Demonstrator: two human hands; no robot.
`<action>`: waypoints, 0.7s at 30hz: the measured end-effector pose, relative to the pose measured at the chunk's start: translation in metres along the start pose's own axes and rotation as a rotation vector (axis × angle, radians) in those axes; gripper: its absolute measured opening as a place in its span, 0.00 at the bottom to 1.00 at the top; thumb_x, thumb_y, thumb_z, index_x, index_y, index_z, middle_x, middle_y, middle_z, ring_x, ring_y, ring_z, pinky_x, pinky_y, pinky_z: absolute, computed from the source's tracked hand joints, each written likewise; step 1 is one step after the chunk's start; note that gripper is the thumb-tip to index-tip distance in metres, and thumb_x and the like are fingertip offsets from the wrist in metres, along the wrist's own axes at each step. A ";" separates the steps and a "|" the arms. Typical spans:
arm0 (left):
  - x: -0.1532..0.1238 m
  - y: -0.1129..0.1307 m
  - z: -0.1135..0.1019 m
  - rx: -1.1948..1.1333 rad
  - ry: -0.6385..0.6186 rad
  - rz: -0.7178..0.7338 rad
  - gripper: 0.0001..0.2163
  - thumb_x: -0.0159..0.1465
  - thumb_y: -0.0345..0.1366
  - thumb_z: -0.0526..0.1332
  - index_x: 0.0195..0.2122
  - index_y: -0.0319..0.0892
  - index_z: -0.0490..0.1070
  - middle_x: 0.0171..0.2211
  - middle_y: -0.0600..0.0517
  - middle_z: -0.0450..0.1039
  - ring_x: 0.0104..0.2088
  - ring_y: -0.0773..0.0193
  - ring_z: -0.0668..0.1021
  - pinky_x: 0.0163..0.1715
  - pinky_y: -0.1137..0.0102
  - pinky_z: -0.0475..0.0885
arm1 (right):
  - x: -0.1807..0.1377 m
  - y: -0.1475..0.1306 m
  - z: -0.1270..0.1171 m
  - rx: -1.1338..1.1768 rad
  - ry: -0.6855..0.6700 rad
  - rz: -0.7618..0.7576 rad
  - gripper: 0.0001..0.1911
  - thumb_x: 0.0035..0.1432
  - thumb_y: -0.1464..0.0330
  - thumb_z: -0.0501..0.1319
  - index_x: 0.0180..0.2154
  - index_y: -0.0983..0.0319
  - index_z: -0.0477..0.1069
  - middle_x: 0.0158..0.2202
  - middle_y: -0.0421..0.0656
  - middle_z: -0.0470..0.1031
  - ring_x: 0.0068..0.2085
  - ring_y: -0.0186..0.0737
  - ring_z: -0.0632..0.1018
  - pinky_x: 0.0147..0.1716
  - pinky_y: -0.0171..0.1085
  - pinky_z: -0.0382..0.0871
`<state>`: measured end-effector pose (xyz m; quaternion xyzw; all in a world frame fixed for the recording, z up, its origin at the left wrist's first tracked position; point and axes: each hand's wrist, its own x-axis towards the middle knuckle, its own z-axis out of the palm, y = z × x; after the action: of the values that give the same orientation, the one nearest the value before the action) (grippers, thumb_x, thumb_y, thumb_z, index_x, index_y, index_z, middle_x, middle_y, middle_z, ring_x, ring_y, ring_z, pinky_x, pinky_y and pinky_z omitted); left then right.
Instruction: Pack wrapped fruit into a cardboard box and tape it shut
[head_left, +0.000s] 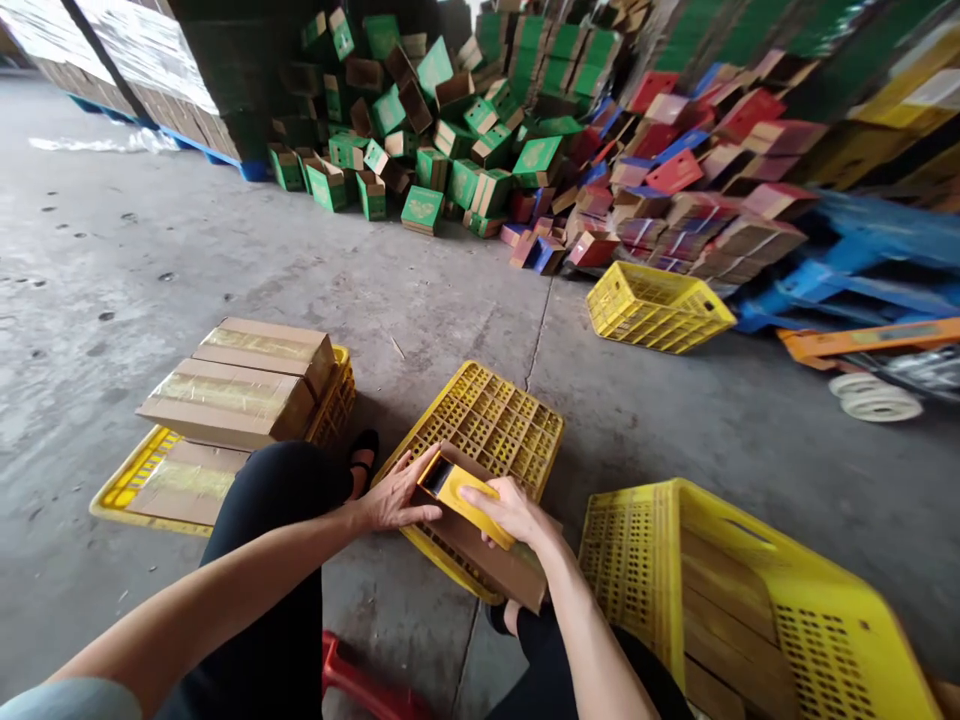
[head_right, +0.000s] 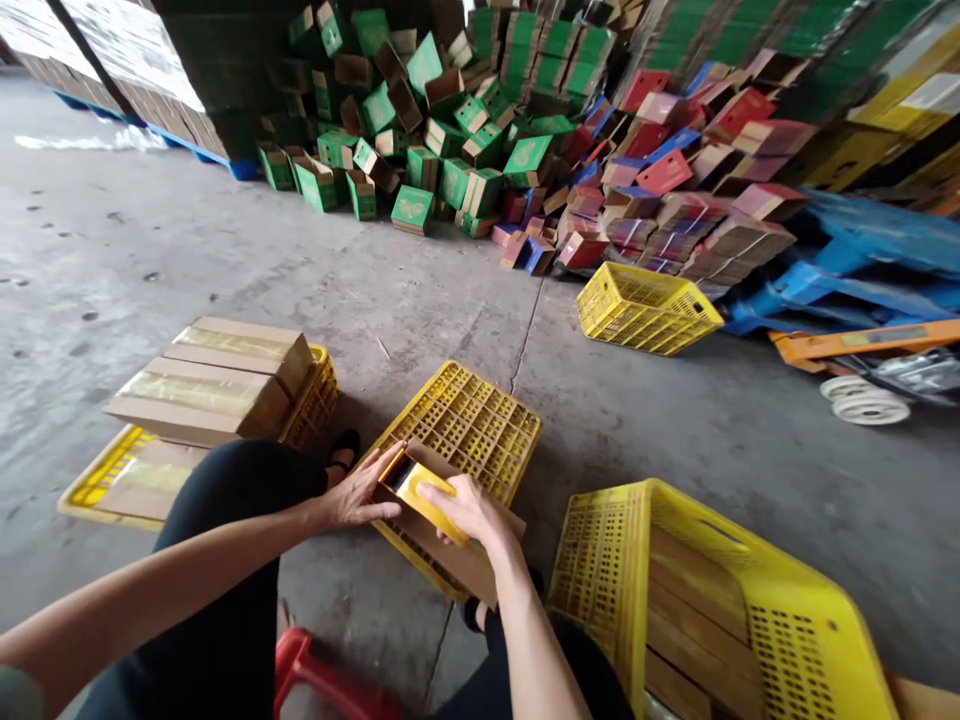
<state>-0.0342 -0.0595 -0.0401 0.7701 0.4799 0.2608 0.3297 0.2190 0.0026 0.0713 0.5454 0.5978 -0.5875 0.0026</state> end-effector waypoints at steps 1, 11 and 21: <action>0.000 -0.001 0.001 0.033 -0.001 0.003 0.52 0.70 0.67 0.55 0.80 0.47 0.23 0.80 0.40 0.42 0.78 0.43 0.54 0.77 0.43 0.44 | -0.001 -0.001 0.000 0.004 0.008 0.001 0.20 0.64 0.51 0.68 0.34 0.61 0.71 0.18 0.40 0.77 0.20 0.41 0.81 0.18 0.31 0.73; 0.001 -0.007 0.017 0.255 -0.006 0.038 0.53 0.69 0.67 0.56 0.80 0.47 0.23 0.79 0.38 0.47 0.76 0.45 0.60 0.76 0.45 0.50 | -0.008 0.003 -0.007 -0.036 0.002 0.025 0.21 0.65 0.50 0.66 0.32 0.60 0.72 0.18 0.42 0.77 0.21 0.43 0.82 0.17 0.31 0.72; 0.005 -0.011 0.019 0.240 -0.037 0.048 0.54 0.66 0.72 0.53 0.81 0.45 0.30 0.77 0.35 0.51 0.75 0.45 0.62 0.76 0.46 0.50 | -0.021 0.000 -0.008 0.007 0.017 0.020 0.20 0.64 0.51 0.67 0.30 0.60 0.72 0.18 0.43 0.78 0.21 0.43 0.81 0.18 0.32 0.73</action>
<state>-0.0246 -0.0564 -0.0602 0.8199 0.4829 0.1952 0.2375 0.2324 -0.0048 0.0873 0.5565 0.5902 -0.5848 0.0014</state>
